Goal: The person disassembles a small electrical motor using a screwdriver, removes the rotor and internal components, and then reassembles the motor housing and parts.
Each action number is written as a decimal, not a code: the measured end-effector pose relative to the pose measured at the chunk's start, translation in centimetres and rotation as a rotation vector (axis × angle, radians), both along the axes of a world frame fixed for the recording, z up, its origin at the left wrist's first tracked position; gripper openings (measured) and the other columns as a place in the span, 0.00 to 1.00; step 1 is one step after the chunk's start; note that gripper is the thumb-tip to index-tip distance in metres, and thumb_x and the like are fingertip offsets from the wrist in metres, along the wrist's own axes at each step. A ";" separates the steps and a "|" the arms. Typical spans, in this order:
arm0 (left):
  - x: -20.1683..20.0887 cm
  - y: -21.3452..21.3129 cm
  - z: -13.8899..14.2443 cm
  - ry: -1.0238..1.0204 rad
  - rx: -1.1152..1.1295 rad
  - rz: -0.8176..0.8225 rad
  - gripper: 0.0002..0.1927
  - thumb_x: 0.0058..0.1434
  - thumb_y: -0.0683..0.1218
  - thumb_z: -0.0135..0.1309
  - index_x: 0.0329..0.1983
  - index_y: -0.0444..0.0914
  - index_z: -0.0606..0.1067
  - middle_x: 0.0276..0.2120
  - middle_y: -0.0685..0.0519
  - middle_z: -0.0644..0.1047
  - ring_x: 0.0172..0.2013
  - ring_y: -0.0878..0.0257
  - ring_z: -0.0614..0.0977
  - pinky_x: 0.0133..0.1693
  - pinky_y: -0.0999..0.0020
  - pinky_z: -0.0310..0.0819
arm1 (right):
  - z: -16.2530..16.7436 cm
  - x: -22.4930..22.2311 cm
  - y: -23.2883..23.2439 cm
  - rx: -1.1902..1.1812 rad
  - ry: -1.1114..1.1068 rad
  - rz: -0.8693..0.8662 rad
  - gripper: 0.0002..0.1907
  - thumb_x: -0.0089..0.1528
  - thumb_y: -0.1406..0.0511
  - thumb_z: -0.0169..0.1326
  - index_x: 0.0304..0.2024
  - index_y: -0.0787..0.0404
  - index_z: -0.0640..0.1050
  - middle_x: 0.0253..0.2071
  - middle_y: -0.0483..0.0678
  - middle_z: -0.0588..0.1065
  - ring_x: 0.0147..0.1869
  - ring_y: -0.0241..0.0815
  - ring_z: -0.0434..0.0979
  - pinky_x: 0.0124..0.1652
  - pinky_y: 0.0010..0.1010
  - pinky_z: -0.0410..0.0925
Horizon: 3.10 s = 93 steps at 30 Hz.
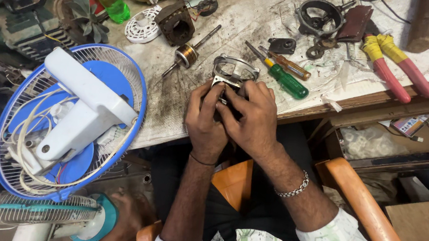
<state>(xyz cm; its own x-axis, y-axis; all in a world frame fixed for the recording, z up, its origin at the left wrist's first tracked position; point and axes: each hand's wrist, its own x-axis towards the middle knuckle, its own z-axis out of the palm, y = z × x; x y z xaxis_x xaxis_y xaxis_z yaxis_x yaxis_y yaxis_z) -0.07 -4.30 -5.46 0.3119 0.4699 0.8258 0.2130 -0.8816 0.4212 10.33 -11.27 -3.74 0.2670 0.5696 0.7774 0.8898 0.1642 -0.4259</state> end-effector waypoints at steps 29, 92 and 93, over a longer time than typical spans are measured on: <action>-0.1 0.4 -0.8 0.038 0.071 0.009 0.18 0.68 0.39 0.57 0.61 0.38 0.73 0.56 0.40 0.75 0.55 0.47 0.82 0.52 0.58 0.82 | 0.9 0.1 -0.3 -0.032 -0.131 -0.040 0.18 0.55 0.65 0.70 0.44 0.69 0.83 0.32 0.48 0.67 0.38 0.44 0.68 0.38 0.37 0.64; 0.2 0.4 -1.0 -0.123 -0.107 -0.018 0.40 0.54 0.34 0.68 0.66 0.33 0.60 0.58 0.38 0.70 0.61 0.45 0.77 0.62 0.57 0.81 | 3.6 1.6 -2.5 -0.190 0.345 0.160 0.20 0.58 0.68 0.66 0.51 0.68 0.77 0.40 0.52 0.78 0.38 0.39 0.82 0.36 0.27 0.77; 0.3 0.3 -0.9 -0.148 -0.137 -0.025 0.40 0.54 0.34 0.68 0.66 0.33 0.60 0.57 0.38 0.69 0.61 0.46 0.77 0.62 0.57 0.82 | 3.6 1.4 -2.4 -0.166 0.349 0.168 0.22 0.58 0.68 0.67 0.52 0.68 0.75 0.42 0.53 0.78 0.40 0.40 0.83 0.37 0.27 0.78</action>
<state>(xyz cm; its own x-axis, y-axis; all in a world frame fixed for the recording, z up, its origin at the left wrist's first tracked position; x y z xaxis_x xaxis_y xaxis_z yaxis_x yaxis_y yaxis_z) 0.24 -4.00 -6.37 0.2047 0.5742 0.7927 0.1182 -0.8184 0.5623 11.76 -13.65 -0.13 0.3907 0.7376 0.5507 0.6543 0.1983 -0.7298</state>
